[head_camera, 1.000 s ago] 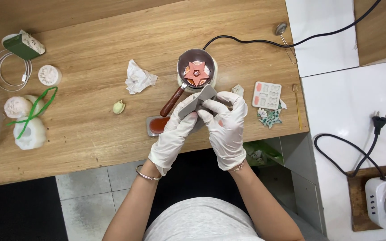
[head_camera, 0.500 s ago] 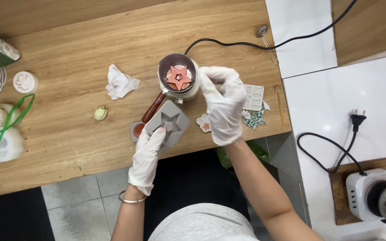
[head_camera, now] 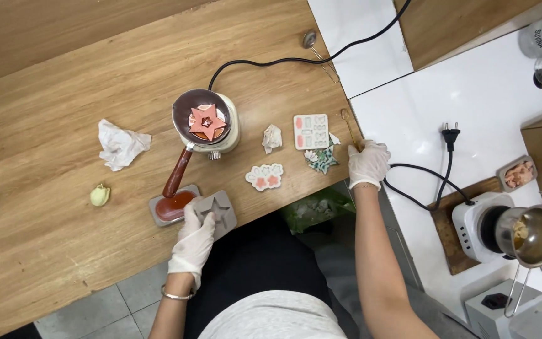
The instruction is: The person is preparing wax shapes by pouring melted wax into molds and removing them once cooled.
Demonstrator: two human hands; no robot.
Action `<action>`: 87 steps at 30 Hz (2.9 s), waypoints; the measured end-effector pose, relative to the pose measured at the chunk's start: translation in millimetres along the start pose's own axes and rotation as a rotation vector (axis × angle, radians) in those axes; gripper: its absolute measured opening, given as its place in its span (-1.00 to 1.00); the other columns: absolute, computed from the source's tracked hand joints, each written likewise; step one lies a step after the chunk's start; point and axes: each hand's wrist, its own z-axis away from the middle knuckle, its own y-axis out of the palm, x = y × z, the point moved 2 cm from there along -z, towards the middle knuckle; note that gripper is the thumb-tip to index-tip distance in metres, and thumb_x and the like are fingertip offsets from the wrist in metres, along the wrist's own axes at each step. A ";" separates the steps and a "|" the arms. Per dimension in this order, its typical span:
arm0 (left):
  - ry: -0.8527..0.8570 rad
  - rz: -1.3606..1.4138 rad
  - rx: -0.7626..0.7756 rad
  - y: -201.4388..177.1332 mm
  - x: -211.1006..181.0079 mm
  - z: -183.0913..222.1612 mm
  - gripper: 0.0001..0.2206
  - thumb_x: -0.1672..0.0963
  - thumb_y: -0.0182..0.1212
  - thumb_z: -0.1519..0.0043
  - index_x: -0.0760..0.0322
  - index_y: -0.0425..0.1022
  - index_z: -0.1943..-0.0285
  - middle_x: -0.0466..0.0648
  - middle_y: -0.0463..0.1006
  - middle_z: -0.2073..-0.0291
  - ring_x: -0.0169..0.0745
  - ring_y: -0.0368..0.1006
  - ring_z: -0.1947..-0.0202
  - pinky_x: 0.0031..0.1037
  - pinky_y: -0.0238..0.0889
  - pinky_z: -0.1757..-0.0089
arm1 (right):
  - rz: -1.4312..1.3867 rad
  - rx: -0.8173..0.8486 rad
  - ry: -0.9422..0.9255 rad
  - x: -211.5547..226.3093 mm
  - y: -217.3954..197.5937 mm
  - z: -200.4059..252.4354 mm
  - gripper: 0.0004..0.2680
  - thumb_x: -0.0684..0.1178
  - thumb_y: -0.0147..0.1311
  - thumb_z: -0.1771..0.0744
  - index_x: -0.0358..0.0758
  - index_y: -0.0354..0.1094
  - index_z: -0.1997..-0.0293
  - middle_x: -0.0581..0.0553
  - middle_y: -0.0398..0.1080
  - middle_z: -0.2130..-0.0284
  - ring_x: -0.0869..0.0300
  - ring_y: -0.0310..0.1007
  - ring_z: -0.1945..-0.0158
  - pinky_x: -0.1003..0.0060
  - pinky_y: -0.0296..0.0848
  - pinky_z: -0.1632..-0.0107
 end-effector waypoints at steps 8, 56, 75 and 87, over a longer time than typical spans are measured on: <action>0.265 0.000 0.131 49.8 18.5 -83.4 -0.37 0.02 0.20 -0.23 0.33 0.13 -0.45 0.30 0.39 -0.28 0.16 0.32 -0.32 -0.22 0.18 -0.25 | 0.255 0.008 -0.185 -30.3 66.4 -26.8 -0.74 0.03 0.10 -0.37 -0.44 0.37 0.04 -0.43 0.35 0.01 -0.20 0.34 -0.04 -0.07 0.43 0.02; 0.444 -0.063 -0.086 -89.0 117.8 -31.5 -0.64 0.00 0.02 -0.34 0.26 0.45 -0.20 0.15 0.53 -0.10 0.08 0.43 -0.15 -0.25 0.28 -0.13 | 0.169 0.122 -0.816 255.2 -70.5 100.5 -0.80 0.18 0.20 -0.32 -0.11 0.55 0.29 -0.19 0.50 0.53 -0.08 0.54 0.38 0.04 0.47 0.29; 0.352 -0.173 -0.070 -103.0 109.8 -27.9 -0.59 -0.03 -0.01 -0.34 0.24 0.42 -0.26 0.15 0.47 -0.17 0.10 0.39 -0.20 -0.23 0.25 -0.15 | 0.198 0.147 -0.858 269.8 -104.4 108.8 -0.83 0.14 0.19 -0.28 -0.06 0.57 0.27 -0.18 0.52 0.50 -0.07 0.55 0.35 0.05 0.48 0.26; 0.322 -0.259 -0.044 -109.9 84.6 -22.0 -0.57 -0.05 -0.05 -0.33 0.16 0.41 -0.29 0.13 0.49 -0.16 0.11 0.41 -0.18 -0.21 0.26 -0.15 | 0.291 0.223 -0.849 274.3 -85.1 102.6 -0.83 0.15 0.19 -0.27 -0.05 0.56 0.29 -0.18 0.50 0.54 -0.06 0.55 0.37 0.06 0.47 0.30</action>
